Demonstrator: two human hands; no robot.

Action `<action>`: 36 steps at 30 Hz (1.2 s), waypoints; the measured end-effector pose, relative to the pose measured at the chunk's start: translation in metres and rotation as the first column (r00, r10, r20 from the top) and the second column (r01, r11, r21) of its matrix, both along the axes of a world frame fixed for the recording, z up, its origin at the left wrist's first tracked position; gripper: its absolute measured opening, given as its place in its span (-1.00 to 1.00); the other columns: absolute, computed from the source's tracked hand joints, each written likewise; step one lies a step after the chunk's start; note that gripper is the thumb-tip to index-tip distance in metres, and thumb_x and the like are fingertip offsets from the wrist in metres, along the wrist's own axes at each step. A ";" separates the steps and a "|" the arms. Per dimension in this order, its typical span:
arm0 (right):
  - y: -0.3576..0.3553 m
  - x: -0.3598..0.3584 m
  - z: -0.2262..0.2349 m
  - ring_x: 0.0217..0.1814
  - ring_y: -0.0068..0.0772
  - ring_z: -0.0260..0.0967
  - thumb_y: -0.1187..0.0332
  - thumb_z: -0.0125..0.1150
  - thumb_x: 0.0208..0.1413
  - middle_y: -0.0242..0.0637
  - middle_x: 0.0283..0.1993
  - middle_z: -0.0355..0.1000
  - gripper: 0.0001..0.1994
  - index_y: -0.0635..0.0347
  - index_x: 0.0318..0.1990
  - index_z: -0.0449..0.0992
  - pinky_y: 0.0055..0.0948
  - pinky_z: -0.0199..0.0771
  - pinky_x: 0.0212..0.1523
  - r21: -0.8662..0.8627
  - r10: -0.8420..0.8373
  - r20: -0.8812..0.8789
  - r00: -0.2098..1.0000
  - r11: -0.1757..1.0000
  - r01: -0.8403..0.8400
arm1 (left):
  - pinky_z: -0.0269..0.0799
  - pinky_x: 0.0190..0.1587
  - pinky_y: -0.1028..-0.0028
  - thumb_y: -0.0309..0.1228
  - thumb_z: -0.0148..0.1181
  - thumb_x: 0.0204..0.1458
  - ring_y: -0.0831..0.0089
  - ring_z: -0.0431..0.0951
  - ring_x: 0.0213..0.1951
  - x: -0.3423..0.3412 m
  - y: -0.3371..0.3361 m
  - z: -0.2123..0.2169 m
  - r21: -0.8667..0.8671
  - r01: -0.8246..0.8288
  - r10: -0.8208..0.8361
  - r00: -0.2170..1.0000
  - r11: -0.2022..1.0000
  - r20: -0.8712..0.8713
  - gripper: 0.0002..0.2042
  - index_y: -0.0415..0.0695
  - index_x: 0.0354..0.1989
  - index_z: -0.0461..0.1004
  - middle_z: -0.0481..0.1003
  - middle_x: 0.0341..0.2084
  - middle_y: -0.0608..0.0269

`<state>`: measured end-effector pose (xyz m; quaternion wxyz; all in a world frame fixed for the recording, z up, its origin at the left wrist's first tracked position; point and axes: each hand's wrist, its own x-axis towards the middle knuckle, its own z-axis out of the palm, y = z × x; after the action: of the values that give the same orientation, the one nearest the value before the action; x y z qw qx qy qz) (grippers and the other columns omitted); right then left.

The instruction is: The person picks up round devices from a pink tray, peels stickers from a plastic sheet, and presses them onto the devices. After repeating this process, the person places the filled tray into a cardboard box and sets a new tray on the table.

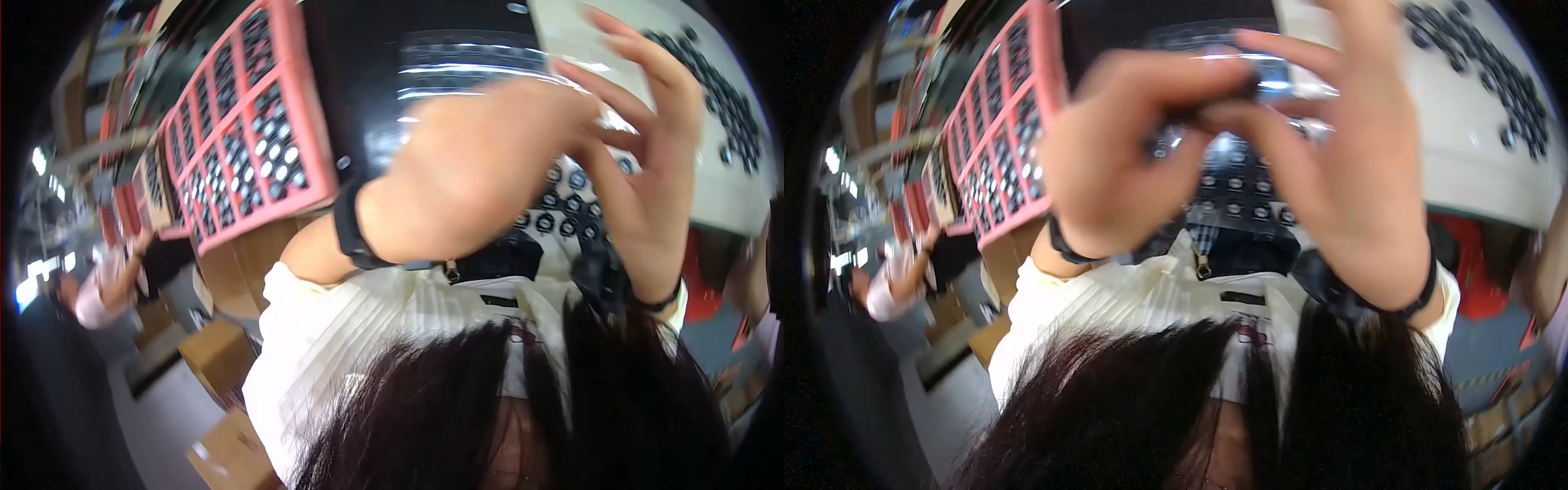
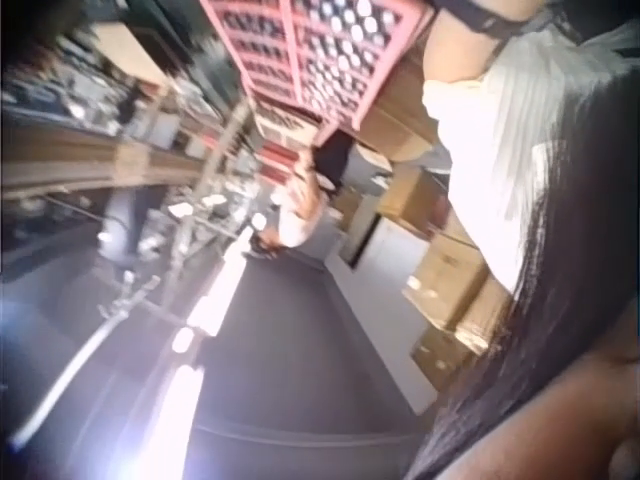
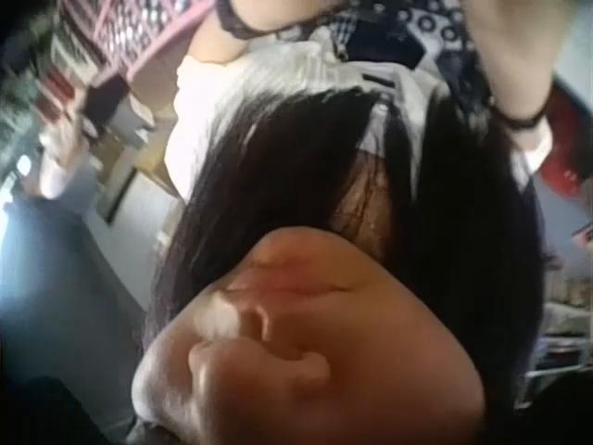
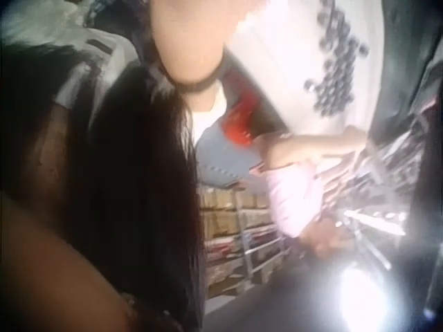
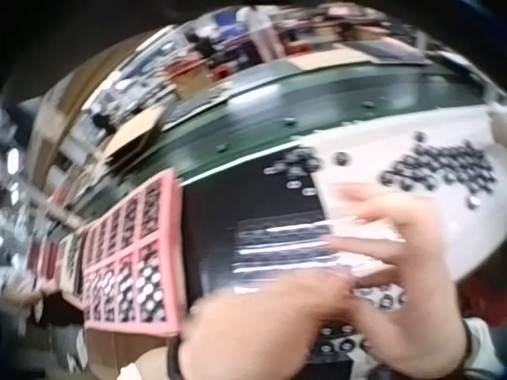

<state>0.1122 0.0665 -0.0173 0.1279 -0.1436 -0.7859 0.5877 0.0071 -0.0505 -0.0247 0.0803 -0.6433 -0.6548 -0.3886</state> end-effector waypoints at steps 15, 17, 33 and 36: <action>0.032 0.040 -0.077 0.10 -0.24 0.15 0.50 0.07 -0.06 -0.12 0.21 -0.03 -0.35 0.14 0.21 -0.07 -0.40 0.20 0.02 -0.160 -0.051 0.042 0.998 0.985 0.057 | 0.31 -0.47 0.65 -0.63 0.02 -0.11 0.64 0.40 -0.55 -0.069 -0.237 -0.021 -0.520 -0.624 0.809 0.390 0.584 0.440 -0.75 -0.22 -0.20 0.44 0.42 -0.55 0.32; 0.039 0.046 -0.084 0.10 -0.27 0.15 0.51 0.04 -0.03 -0.12 0.20 -0.01 -0.40 0.16 0.20 -0.03 -0.43 0.18 0.02 -0.166 -0.069 0.097 0.993 0.983 0.084 | 0.29 -0.48 0.66 -0.62 0.02 -0.10 0.64 0.39 -0.57 -0.073 -0.258 -0.028 -0.562 -0.659 0.860 0.304 0.500 0.410 -0.76 -0.23 -0.20 0.44 0.41 -0.57 0.33; 0.035 0.041 -0.102 0.09 -0.35 0.17 0.53 -0.05 0.03 -0.20 0.23 -0.03 -0.48 0.23 0.18 -0.01 -0.50 0.17 0.04 -0.167 -0.086 0.177 0.980 0.979 0.116 | 0.22 -0.56 0.68 -0.62 0.04 -0.08 0.67 0.32 -0.64 -0.090 -0.265 -0.054 -0.555 -0.596 0.778 0.203 0.580 0.594 -0.80 -0.31 -0.22 0.38 0.43 -0.59 0.30; 0.037 0.041 -0.100 0.09 -0.39 0.18 0.53 -0.05 0.03 -0.20 0.23 -0.02 -0.48 0.24 0.18 0.00 -0.51 0.17 0.04 -0.157 -0.084 0.203 0.976 0.981 0.117 | 0.20 -0.61 0.67 -0.60 0.06 -0.08 0.67 0.29 -0.67 -0.083 -0.253 -0.059 -0.476 -0.755 0.806 0.117 0.452 0.580 -0.79 -0.29 -0.22 0.38 0.44 -0.59 0.30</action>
<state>0.1527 0.1039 -0.1175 0.0674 -0.2507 -0.7340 0.6276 -0.0755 -0.3035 -0.0838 -0.0259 0.0187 -0.8702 -0.4916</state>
